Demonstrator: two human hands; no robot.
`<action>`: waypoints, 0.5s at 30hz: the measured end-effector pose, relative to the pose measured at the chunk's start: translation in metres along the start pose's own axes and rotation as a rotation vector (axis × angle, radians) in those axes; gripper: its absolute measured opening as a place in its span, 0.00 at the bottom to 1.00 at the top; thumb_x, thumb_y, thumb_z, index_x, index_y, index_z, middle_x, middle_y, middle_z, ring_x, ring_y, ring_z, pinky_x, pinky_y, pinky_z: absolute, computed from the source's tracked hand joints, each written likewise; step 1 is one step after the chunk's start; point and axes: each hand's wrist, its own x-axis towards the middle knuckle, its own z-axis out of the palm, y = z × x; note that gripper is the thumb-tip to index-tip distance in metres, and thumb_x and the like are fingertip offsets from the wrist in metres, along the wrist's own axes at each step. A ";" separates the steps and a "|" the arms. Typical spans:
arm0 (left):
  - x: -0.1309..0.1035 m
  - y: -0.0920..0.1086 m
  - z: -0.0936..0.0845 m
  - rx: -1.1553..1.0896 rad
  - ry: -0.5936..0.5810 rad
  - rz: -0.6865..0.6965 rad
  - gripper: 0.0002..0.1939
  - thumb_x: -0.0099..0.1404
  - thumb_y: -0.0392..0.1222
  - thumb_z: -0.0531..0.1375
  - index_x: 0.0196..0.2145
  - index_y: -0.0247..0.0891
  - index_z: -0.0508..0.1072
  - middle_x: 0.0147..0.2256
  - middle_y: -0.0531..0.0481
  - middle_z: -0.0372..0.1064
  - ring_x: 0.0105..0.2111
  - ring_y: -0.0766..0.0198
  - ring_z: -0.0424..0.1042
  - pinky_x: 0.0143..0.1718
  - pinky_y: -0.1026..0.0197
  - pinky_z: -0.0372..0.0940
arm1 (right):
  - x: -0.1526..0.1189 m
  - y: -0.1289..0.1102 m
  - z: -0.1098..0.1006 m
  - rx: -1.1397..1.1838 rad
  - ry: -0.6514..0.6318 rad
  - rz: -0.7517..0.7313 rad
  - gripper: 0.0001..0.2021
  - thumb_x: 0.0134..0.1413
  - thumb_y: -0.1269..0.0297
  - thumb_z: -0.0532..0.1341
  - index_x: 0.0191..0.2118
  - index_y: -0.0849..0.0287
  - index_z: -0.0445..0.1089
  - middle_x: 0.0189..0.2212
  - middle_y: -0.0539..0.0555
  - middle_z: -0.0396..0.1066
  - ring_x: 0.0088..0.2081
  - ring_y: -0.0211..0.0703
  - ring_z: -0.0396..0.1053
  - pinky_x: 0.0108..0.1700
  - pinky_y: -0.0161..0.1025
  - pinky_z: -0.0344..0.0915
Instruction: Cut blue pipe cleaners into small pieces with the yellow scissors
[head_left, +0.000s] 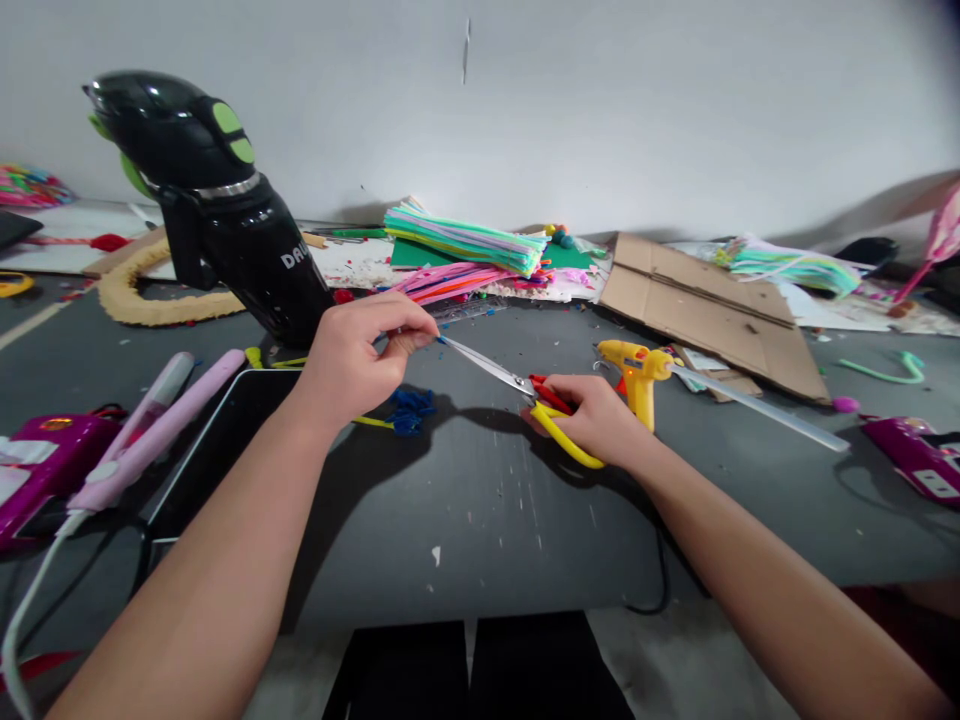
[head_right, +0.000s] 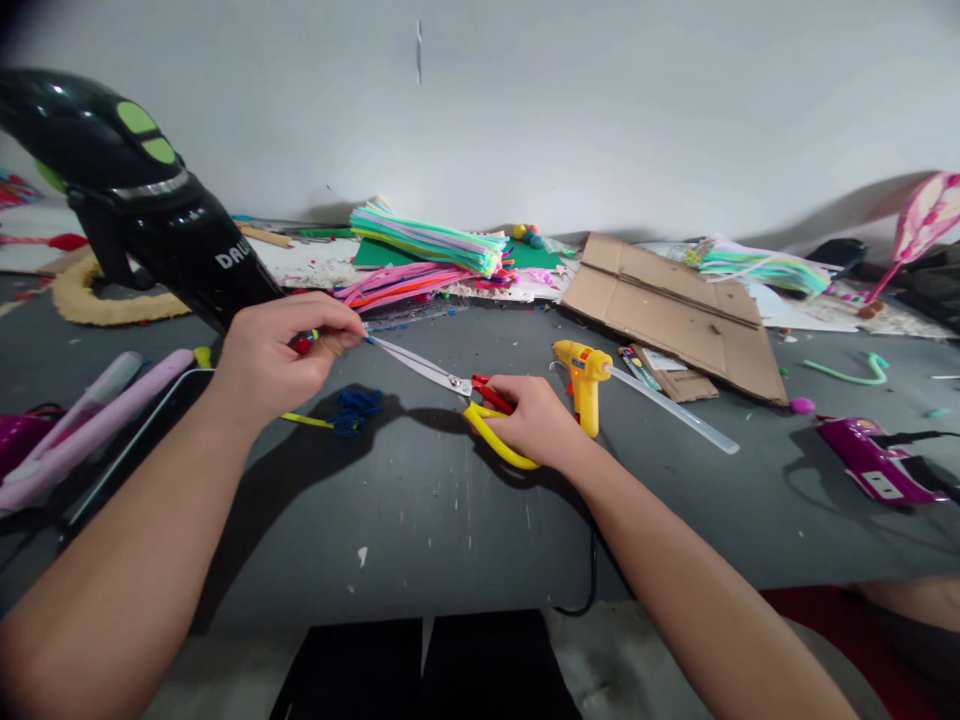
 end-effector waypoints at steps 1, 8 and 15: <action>0.000 0.000 0.000 -0.001 0.000 0.000 0.09 0.60 0.34 0.56 0.30 0.39 0.76 0.32 0.51 0.75 0.33 0.64 0.72 0.37 0.62 0.67 | 0.000 0.000 0.000 -0.003 -0.001 0.000 0.17 0.50 0.57 0.61 0.23 0.57 0.54 0.21 0.45 0.50 0.26 0.35 0.47 0.28 0.36 0.45; 0.000 -0.001 0.000 -0.021 0.008 0.032 0.08 0.60 0.32 0.57 0.30 0.39 0.75 0.32 0.52 0.74 0.33 0.65 0.72 0.37 0.62 0.66 | 0.000 0.000 0.000 -0.013 0.004 0.010 0.16 0.50 0.59 0.62 0.22 0.57 0.53 0.21 0.45 0.50 0.26 0.35 0.47 0.28 0.36 0.45; 0.000 -0.001 0.000 -0.029 0.014 0.026 0.08 0.60 0.32 0.57 0.30 0.40 0.76 0.32 0.52 0.74 0.33 0.64 0.72 0.37 0.61 0.66 | 0.000 -0.001 0.001 0.105 0.029 0.070 0.17 0.49 0.54 0.63 0.22 0.57 0.57 0.20 0.46 0.54 0.25 0.35 0.52 0.27 0.36 0.48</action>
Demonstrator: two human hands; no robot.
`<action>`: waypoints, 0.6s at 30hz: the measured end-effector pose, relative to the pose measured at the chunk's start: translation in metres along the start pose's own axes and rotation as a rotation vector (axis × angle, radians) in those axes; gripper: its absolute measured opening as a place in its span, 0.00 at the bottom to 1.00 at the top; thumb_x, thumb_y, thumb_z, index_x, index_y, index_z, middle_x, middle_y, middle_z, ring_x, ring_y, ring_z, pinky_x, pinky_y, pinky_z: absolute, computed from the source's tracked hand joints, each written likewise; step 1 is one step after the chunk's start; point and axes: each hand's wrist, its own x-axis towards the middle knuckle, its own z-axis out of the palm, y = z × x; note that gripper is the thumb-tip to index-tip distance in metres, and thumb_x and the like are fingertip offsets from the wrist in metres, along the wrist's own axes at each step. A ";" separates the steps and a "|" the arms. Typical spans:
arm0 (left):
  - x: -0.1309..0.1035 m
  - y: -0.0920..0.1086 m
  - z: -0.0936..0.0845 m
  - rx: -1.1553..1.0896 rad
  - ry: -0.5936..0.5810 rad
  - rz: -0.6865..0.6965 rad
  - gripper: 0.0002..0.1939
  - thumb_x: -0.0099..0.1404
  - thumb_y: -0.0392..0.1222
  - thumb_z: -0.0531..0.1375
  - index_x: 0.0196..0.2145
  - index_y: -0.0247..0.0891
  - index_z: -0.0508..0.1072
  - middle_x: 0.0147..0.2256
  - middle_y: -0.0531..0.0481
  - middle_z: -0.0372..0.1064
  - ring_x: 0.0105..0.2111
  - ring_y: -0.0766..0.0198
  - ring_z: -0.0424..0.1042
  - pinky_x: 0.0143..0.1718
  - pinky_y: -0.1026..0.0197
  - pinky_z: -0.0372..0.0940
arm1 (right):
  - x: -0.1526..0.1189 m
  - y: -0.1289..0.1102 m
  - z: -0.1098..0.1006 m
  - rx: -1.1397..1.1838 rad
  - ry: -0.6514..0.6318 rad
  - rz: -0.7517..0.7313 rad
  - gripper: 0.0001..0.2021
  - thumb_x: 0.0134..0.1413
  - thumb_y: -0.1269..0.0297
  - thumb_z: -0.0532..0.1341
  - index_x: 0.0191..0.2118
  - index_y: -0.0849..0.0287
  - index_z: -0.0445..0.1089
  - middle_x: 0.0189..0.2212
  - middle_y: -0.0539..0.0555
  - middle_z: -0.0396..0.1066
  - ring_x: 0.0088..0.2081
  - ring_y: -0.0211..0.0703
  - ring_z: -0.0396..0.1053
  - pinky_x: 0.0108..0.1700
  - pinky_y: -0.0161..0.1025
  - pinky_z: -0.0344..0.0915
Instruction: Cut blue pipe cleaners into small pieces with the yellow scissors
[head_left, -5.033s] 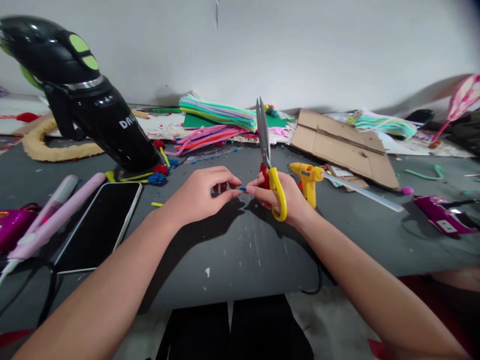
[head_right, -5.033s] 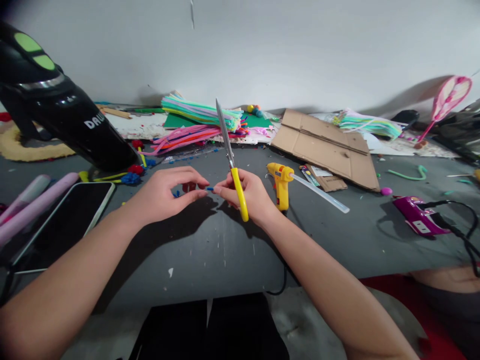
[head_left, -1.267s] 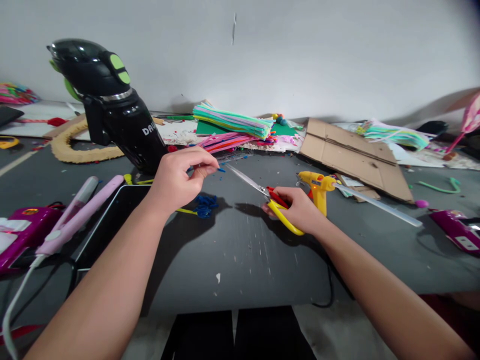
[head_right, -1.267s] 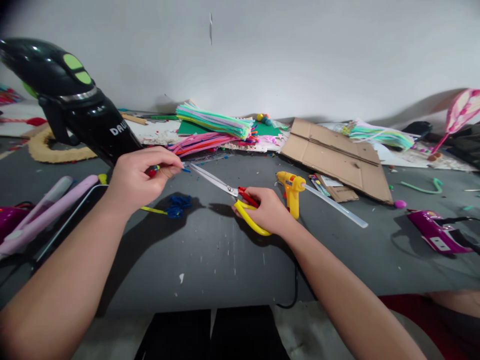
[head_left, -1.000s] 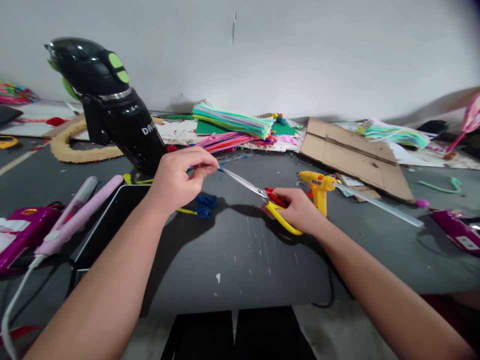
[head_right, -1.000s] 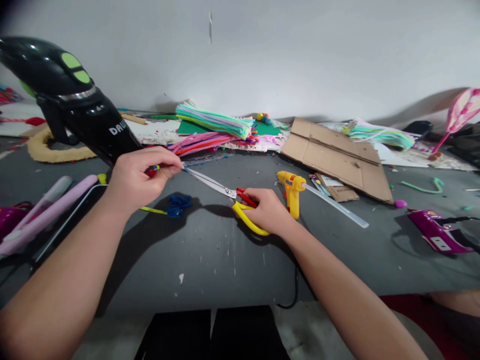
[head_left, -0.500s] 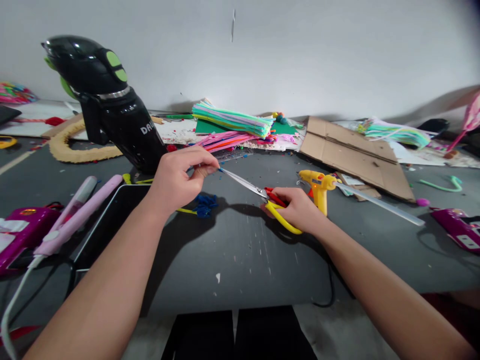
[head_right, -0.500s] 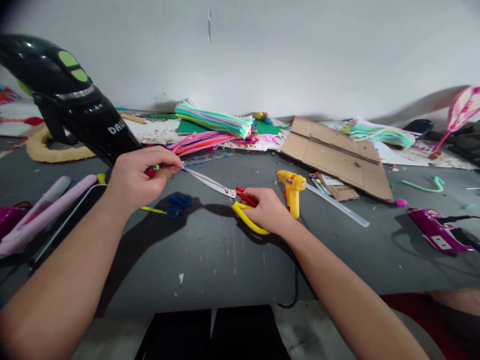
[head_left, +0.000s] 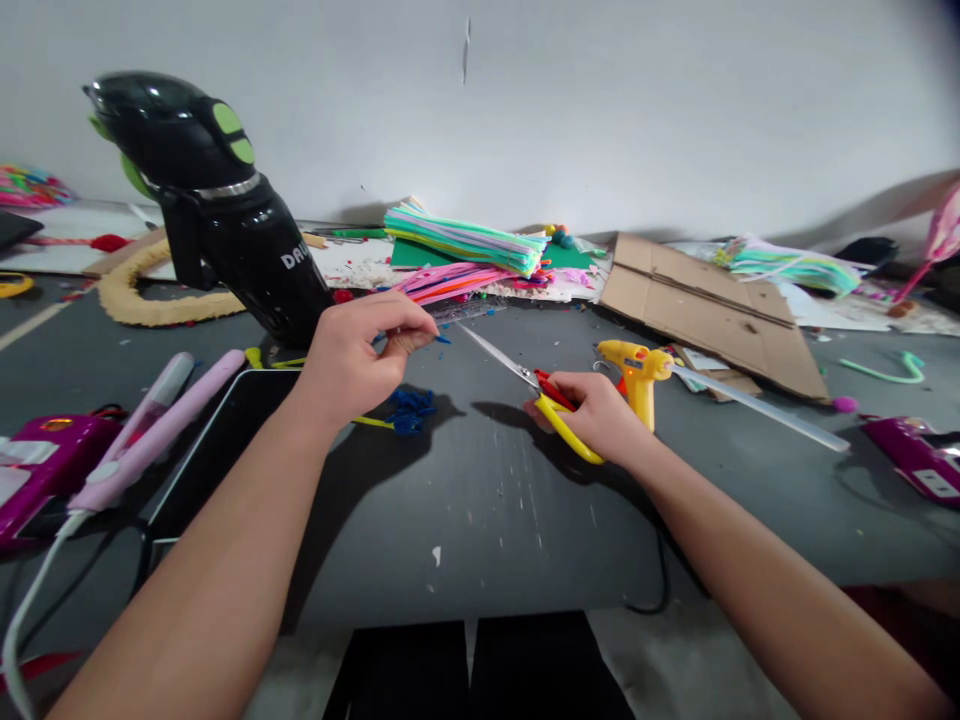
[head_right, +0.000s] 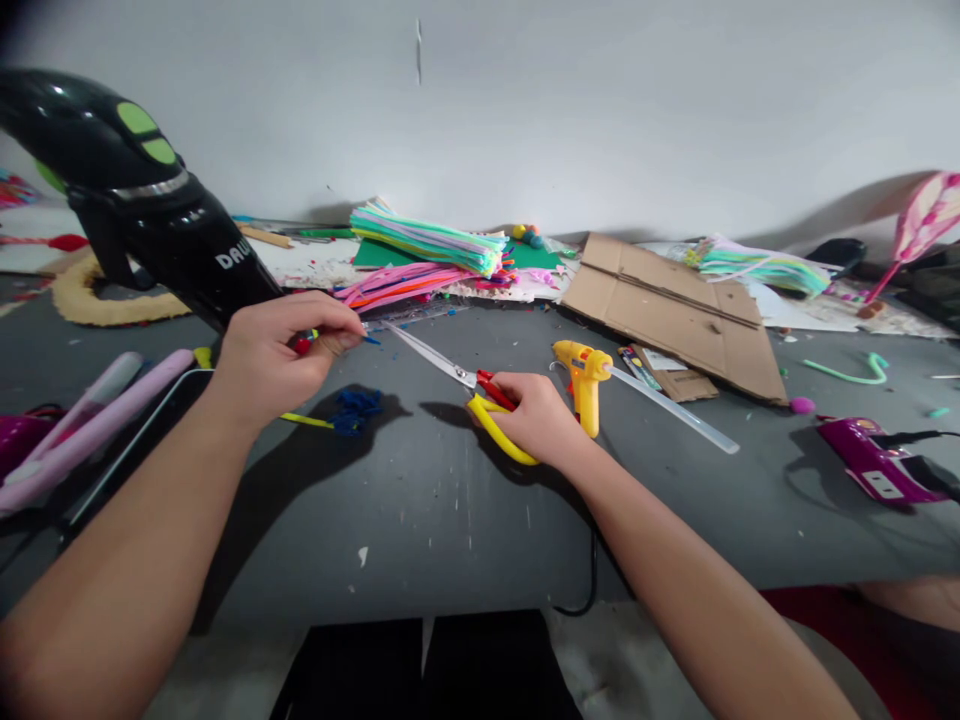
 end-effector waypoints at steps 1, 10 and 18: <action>0.000 0.000 0.000 0.003 0.003 -0.007 0.08 0.60 0.33 0.57 0.30 0.40 0.76 0.32 0.51 0.74 0.33 0.64 0.72 0.37 0.61 0.66 | 0.000 -0.001 0.000 0.032 -0.010 0.005 0.17 0.49 0.53 0.63 0.23 0.57 0.58 0.21 0.46 0.56 0.25 0.36 0.53 0.27 0.36 0.50; 0.000 -0.007 0.001 -0.146 -0.061 -0.297 0.06 0.56 0.41 0.64 0.29 0.36 0.77 0.24 0.50 0.72 0.23 0.66 0.68 0.24 0.64 0.64 | -0.001 -0.004 -0.002 -0.100 0.067 -0.062 0.13 0.47 0.61 0.63 0.24 0.57 0.56 0.21 0.45 0.54 0.26 0.35 0.50 0.28 0.36 0.48; 0.003 -0.019 -0.004 -0.608 -0.258 -0.612 0.05 0.57 0.40 0.65 0.28 0.37 0.80 0.24 0.45 0.74 0.19 0.67 0.68 0.21 0.61 0.65 | 0.001 -0.001 -0.001 -0.197 0.120 -0.101 0.06 0.44 0.66 0.62 0.27 0.57 0.62 0.22 0.46 0.59 0.26 0.35 0.51 0.29 0.35 0.49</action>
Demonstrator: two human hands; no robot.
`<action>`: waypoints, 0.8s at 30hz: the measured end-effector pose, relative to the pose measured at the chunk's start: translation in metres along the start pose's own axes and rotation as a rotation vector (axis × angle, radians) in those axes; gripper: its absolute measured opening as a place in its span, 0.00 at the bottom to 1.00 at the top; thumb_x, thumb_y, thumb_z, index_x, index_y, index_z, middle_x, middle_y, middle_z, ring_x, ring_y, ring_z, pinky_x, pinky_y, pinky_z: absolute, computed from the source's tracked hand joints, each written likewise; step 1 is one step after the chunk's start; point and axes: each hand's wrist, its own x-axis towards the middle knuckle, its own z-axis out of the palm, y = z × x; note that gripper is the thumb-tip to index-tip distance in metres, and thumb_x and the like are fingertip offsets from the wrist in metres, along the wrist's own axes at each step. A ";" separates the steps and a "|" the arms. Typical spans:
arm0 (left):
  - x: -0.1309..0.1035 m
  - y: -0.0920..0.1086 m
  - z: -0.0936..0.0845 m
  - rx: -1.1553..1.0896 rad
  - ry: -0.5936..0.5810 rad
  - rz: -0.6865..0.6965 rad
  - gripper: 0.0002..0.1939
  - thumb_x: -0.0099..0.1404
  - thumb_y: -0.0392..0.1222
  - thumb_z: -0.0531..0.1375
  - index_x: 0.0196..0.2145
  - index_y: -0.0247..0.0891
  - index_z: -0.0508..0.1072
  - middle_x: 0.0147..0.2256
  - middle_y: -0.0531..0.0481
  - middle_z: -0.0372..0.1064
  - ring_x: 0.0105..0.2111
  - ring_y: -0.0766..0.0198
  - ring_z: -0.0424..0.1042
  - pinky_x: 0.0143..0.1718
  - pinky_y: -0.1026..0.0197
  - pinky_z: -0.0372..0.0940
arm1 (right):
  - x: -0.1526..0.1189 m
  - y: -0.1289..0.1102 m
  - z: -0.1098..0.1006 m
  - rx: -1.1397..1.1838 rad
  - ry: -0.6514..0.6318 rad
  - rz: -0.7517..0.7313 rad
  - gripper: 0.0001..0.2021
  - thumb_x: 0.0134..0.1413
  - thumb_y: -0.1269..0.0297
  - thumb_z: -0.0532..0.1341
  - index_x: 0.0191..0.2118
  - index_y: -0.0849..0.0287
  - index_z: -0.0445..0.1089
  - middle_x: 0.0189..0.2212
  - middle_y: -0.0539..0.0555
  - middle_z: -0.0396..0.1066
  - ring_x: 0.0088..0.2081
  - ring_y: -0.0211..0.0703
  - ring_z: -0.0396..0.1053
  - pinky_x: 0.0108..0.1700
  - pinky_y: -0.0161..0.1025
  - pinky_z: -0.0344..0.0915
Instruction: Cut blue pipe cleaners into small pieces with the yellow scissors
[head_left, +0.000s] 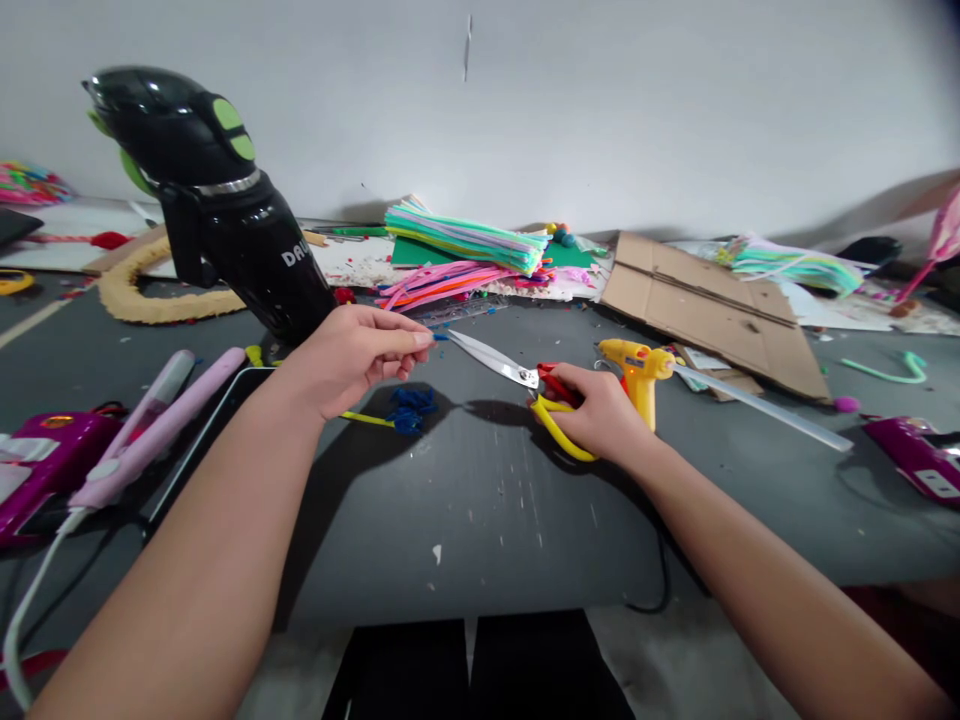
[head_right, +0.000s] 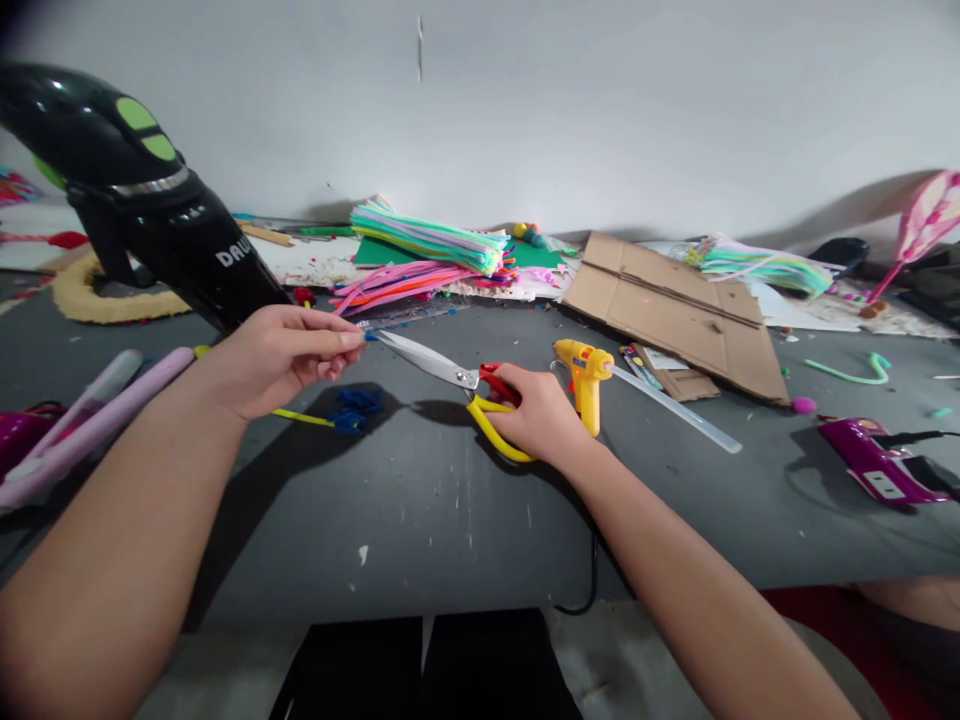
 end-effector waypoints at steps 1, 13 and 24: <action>0.000 0.001 0.000 -0.017 -0.014 -0.026 0.05 0.57 0.40 0.65 0.27 0.37 0.80 0.24 0.45 0.74 0.19 0.67 0.67 0.21 0.60 0.64 | 0.000 0.000 0.000 -0.003 -0.005 0.000 0.06 0.44 0.66 0.62 0.27 0.57 0.62 0.22 0.46 0.60 0.26 0.35 0.51 0.29 0.35 0.50; -0.001 0.009 0.006 -0.286 -0.031 -0.315 0.06 0.54 0.36 0.68 0.25 0.30 0.78 0.23 0.49 0.69 0.17 0.78 0.63 0.18 0.75 0.61 | 0.001 0.002 0.005 -0.049 0.000 -0.007 0.05 0.43 0.65 0.61 0.28 0.57 0.64 0.23 0.47 0.63 0.25 0.35 0.55 0.30 0.35 0.53; 0.001 0.008 0.004 -0.333 -0.067 -0.346 0.06 0.53 0.37 0.70 0.27 0.29 0.79 0.23 0.49 0.70 0.17 0.78 0.64 0.18 0.76 0.62 | 0.002 0.004 0.006 -0.064 0.009 0.011 0.04 0.41 0.67 0.60 0.28 0.57 0.64 0.24 0.47 0.64 0.26 0.36 0.56 0.30 0.35 0.54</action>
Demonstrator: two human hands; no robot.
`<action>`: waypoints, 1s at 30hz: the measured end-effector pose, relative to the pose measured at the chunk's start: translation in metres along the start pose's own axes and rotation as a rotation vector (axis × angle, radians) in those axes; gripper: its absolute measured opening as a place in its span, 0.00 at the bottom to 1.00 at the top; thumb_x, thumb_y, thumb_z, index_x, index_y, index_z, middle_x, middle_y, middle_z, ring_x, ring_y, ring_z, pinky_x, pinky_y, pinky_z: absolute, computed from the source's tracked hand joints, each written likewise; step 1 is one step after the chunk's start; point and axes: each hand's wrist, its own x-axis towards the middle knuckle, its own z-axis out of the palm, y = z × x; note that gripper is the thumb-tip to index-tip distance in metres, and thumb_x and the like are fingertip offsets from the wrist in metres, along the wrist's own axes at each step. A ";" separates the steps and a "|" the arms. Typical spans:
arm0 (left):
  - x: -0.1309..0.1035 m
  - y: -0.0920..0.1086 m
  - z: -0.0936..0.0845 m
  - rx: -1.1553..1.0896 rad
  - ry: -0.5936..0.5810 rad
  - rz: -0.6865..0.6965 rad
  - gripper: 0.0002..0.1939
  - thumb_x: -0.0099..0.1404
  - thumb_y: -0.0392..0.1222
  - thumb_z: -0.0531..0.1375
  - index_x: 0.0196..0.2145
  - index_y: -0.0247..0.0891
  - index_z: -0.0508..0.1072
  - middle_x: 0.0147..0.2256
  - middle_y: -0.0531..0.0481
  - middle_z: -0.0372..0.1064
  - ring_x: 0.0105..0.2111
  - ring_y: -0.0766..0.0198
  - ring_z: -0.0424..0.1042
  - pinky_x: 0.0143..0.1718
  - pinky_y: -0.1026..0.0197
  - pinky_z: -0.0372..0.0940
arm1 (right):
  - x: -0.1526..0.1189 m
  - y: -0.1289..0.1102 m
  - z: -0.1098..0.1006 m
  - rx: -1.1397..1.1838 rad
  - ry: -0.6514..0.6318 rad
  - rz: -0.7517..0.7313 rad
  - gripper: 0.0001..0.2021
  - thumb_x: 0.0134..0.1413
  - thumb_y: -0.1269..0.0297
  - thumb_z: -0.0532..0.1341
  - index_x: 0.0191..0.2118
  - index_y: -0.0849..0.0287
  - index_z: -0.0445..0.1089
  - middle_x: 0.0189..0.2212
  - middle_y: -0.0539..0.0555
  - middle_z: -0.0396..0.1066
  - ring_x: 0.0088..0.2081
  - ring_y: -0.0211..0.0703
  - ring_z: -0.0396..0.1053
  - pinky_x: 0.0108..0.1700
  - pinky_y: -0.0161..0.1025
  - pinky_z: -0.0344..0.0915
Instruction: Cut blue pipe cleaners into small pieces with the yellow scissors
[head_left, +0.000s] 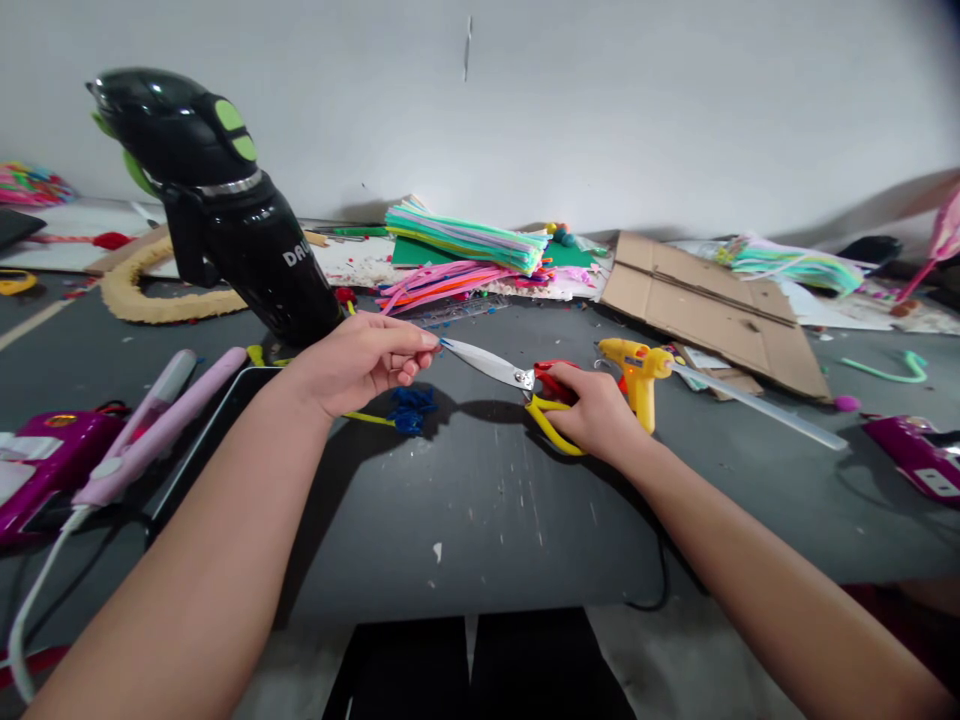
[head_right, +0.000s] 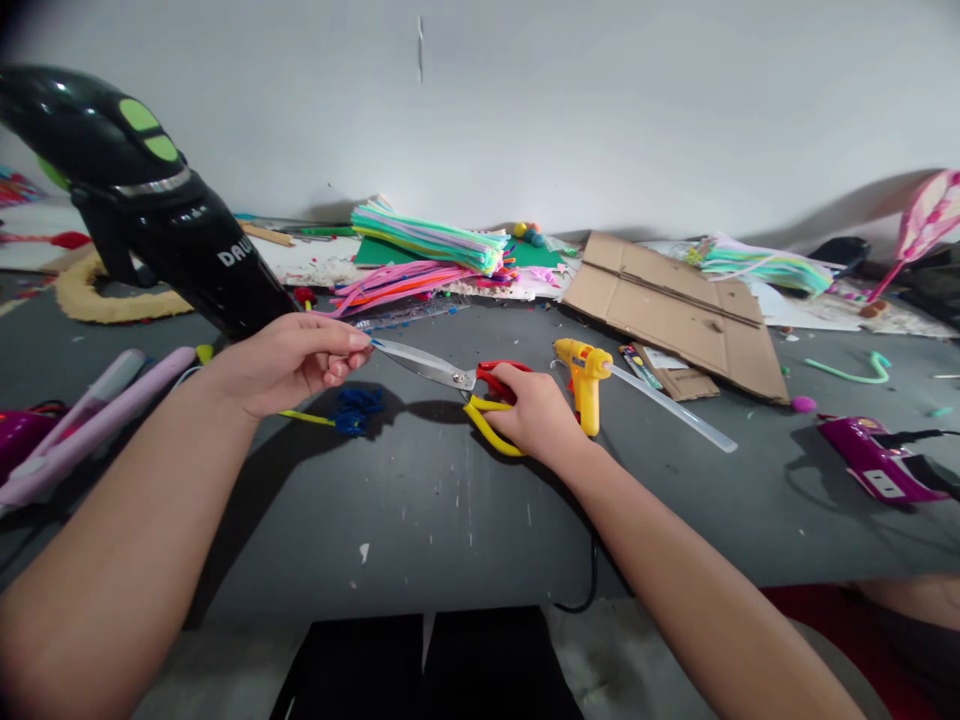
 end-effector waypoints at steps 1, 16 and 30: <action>0.000 0.000 0.000 0.000 -0.004 -0.002 0.06 0.53 0.37 0.70 0.27 0.29 0.79 0.23 0.49 0.70 0.17 0.78 0.64 0.18 0.76 0.62 | 0.000 0.000 0.000 -0.003 0.000 0.008 0.04 0.41 0.67 0.60 0.28 0.57 0.64 0.24 0.47 0.64 0.26 0.36 0.57 0.30 0.35 0.54; 0.003 0.000 0.000 -0.028 0.003 -0.021 0.06 0.53 0.36 0.69 0.25 0.29 0.78 0.22 0.49 0.69 0.16 0.78 0.64 0.17 0.76 0.63 | -0.003 -0.006 -0.004 -0.019 0.059 0.016 0.09 0.44 0.61 0.64 0.31 0.56 0.65 0.21 0.45 0.61 0.25 0.35 0.55 0.29 0.35 0.53; 0.001 -0.003 0.001 0.064 -0.024 0.049 0.06 0.54 0.38 0.69 0.28 0.31 0.80 0.25 0.50 0.71 0.19 0.78 0.65 0.20 0.75 0.63 | -0.002 -0.004 -0.001 0.014 0.020 -0.031 0.08 0.44 0.65 0.61 0.34 0.60 0.71 0.25 0.49 0.67 0.27 0.36 0.58 0.31 0.35 0.56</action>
